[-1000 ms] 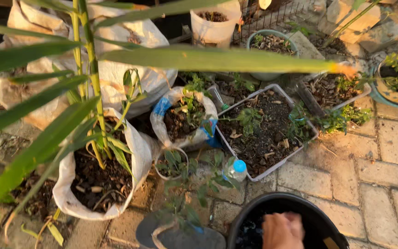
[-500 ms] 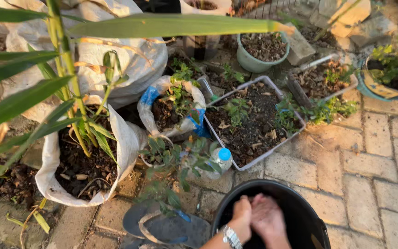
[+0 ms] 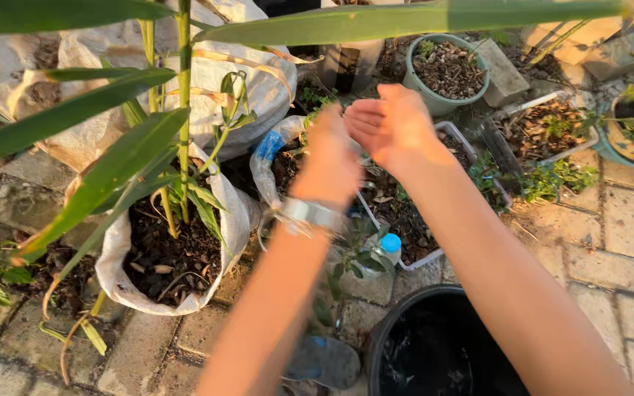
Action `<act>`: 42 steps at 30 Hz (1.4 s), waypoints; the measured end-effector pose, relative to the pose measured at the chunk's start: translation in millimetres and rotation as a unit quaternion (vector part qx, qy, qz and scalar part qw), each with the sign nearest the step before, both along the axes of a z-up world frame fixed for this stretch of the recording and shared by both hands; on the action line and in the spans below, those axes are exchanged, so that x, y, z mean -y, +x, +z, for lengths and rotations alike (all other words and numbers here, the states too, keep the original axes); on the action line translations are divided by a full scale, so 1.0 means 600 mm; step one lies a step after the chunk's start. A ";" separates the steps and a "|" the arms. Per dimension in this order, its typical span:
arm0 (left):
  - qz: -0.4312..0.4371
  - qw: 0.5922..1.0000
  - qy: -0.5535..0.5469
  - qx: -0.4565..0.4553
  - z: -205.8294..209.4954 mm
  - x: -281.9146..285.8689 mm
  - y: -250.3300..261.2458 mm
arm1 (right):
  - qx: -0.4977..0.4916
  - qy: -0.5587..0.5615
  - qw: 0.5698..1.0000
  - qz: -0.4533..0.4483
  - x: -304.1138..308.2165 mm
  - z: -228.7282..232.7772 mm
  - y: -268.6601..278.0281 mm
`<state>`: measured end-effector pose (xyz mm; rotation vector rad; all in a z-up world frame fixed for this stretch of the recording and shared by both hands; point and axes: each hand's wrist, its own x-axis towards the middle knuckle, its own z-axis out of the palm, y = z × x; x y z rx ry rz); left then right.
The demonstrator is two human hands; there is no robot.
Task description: The person waters potted plants in an outdoor garden by pouring water from a plastic bottle into the containers and then refills the bottle from a bucket.
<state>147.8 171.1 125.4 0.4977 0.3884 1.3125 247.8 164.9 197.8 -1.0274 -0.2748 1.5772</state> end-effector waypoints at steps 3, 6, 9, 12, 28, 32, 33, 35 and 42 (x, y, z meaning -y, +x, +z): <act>0.037 0.970 -0.166 -0.173 0.037 -0.009 -0.060 | 0.073 -0.009 0.997 0.005 0.026 0.005 0.019; 0.104 0.932 0.083 -0.336 0.059 0.080 -0.037 | 0.126 0.084 0.988 -0.021 0.133 -0.004 0.084; -0.018 0.881 0.142 -0.451 0.047 0.233 0.044 | 0.167 0.123 0.948 -0.241 0.318 -0.088 0.153; -0.249 0.806 0.128 -0.522 -0.030 0.388 0.115 | 0.240 0.101 0.918 -0.299 0.487 -0.280 0.194; -0.105 0.813 -0.511 -0.258 -0.584 0.513 0.312 | -0.159 -0.304 0.890 -0.301 0.587 -0.679 0.207; -0.012 0.842 -0.535 -0.070 -0.548 0.548 0.319 | -0.209 -0.147 0.902 -0.347 0.618 -0.679 0.247; -0.035 0.855 -0.517 -0.030 -0.524 0.548 0.324 | -0.214 -0.100 0.913 -0.332 0.624 -0.674 0.265; -0.103 0.874 -0.473 0.049 -0.457 0.533 0.334 | -0.207 -0.031 0.933 -0.292 0.623 -0.647 0.307; -0.097 0.867 -0.407 0.271 -0.123 0.382 0.260 | -0.092 0.014 0.953 -0.288 0.436 -0.317 0.246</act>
